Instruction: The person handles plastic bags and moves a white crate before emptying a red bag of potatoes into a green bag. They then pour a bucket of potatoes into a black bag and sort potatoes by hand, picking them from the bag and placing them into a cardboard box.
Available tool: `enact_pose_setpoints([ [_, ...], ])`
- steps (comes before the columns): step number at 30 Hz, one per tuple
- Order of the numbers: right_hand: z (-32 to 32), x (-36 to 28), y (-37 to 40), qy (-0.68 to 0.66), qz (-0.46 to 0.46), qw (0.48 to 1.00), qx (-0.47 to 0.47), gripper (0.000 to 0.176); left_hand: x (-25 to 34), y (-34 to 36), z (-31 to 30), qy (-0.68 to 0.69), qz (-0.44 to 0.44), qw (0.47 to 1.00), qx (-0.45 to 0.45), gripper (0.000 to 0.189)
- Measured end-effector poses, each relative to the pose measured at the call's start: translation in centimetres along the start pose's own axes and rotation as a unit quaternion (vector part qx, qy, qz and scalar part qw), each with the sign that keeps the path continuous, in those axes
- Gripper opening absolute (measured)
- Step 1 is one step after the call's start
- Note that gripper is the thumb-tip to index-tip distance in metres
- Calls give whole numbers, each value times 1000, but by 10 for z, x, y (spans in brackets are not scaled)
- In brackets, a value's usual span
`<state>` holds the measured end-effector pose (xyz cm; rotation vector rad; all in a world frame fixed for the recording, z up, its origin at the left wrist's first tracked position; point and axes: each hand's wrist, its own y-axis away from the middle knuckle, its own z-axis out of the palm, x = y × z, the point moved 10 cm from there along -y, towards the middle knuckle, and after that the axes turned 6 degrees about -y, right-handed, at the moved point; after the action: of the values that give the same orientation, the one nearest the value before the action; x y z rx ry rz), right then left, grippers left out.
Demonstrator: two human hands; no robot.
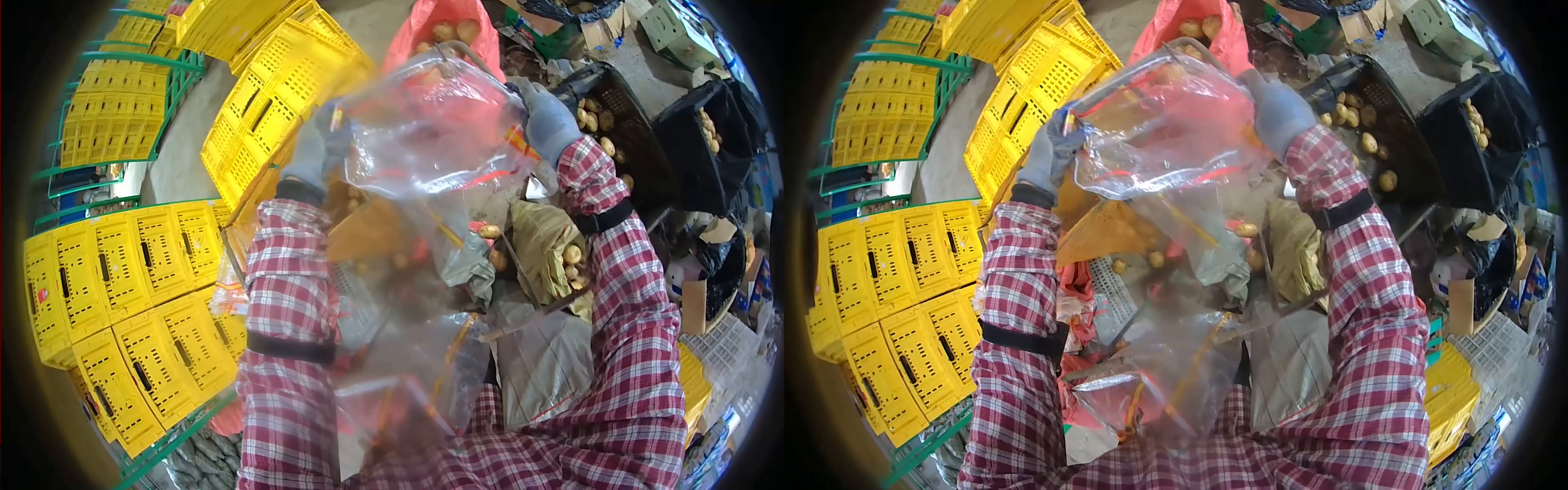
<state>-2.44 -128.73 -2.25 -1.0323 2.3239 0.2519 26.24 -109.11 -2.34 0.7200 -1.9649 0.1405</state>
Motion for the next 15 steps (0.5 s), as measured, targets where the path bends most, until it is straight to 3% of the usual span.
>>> enact_pose_setpoints([
  [2,-9,8,12,57,28,998,-30,38,-16,5,0,174,-66,983,4,59],
  [3,-8,17,16,85,56,993,-61,37,-16,3,-5,35,-29,998,32,61],
  [4,-8,31,24,114,88,985,-94,37,-19,8,5,115,-57,992,13,62],
  [5,-8,35,33,166,60,977,-120,35,-22,13,15,192,-88,977,-2,63],
  [7,-12,67,44,135,137,971,-143,34,-3,35,29,168,-90,981,24,65],
  [10,-31,73,63,119,143,974,-131,40,9,54,34,7,-44,995,86,77],
  [12,-33,62,81,108,131,968,-186,42,15,64,28,-123,-6,982,144,83],
  [13,-34,55,88,100,122,964,-214,44,13,78,34,-120,-95,980,131,93],
  [15,-20,71,107,33,137,970,-199,47,40,112,45,-355,37,906,227,95],
])
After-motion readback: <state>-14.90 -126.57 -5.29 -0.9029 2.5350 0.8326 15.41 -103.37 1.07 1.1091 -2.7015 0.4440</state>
